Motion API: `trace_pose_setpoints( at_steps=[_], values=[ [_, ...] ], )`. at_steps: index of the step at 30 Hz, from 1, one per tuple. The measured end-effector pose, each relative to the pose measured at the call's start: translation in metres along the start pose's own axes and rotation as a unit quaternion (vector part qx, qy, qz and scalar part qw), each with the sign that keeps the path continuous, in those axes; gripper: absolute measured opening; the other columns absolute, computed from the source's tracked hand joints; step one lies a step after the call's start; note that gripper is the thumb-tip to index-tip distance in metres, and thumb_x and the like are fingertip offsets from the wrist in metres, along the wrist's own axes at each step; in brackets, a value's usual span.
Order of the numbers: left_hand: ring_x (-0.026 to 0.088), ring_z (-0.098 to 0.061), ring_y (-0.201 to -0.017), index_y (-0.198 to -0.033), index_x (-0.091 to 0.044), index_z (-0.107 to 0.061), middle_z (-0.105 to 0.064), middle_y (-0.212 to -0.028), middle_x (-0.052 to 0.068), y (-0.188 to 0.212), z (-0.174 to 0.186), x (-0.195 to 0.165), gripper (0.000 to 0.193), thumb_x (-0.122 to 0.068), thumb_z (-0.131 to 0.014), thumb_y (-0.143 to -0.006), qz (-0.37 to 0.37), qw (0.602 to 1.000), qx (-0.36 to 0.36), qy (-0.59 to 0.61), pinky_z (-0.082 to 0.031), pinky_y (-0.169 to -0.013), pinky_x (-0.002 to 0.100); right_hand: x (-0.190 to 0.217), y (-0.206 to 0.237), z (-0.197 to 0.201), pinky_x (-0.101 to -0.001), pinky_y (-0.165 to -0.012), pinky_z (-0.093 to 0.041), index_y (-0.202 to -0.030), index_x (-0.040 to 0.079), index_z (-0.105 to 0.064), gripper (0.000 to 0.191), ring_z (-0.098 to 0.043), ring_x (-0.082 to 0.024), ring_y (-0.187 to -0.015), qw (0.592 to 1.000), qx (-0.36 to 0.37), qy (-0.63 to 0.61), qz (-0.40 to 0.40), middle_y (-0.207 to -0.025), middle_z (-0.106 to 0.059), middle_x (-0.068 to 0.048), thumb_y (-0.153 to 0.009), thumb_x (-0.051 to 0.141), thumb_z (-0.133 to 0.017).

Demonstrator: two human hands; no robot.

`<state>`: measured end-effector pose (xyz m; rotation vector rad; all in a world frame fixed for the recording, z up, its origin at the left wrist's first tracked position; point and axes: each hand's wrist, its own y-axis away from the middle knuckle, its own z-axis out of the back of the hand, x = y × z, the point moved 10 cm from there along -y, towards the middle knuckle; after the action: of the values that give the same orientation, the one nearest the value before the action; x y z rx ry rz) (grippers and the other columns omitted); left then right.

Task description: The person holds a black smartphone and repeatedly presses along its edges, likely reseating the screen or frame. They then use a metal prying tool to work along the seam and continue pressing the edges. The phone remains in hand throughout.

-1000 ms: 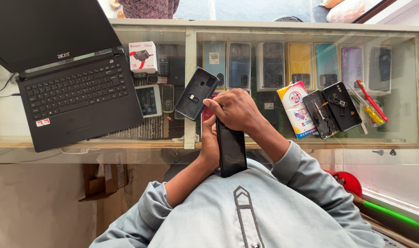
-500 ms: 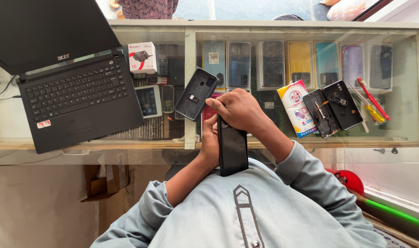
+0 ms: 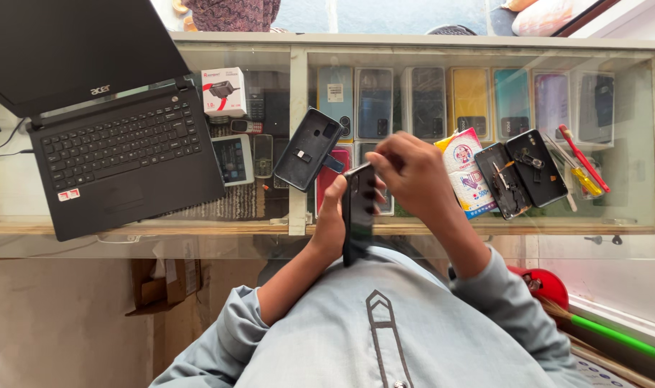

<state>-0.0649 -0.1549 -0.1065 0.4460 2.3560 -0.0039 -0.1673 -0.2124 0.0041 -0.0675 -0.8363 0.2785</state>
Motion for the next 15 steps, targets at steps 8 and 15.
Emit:
trace_pose_setpoints(
  at_steps=[8, 15],
  values=[
    [0.029, -0.068, -0.11, -0.146, 0.001, -0.054, -0.066, -0.124, 0.016, 0.023, -0.05, -0.084, 0.083, -0.061, -0.068, -0.093, -0.316, 0.781, 0.022, -0.539, -0.057, -0.098, 0.039, -0.021, 0.051, -0.004, -0.026, -0.072, -0.062, -0.125, -0.004, -0.067, 0.03, -0.072, -0.013, -0.084, 0.902, 0.039, -0.399, -0.16, -0.094, -0.074, -0.011, -0.098, 0.007, -0.062],
    [0.035, -0.067, -0.117, -0.148, 0.0, -0.049, -0.064, -0.131, 0.018, 0.028, -0.067, -0.081, 0.086, -0.051, -0.08, -0.086, -0.379, 0.712, 0.092, -0.584, -0.056, -0.106, 0.045, -0.026, 0.058, 0.003, -0.0266, -0.073, -0.063, -0.12, -0.006, -0.067, 0.027, -0.072, -0.013, -0.087, 0.891, 0.015, -0.416, -0.181, -0.1, -0.075, -0.014, -0.094, 0.001, -0.065]
  ],
)
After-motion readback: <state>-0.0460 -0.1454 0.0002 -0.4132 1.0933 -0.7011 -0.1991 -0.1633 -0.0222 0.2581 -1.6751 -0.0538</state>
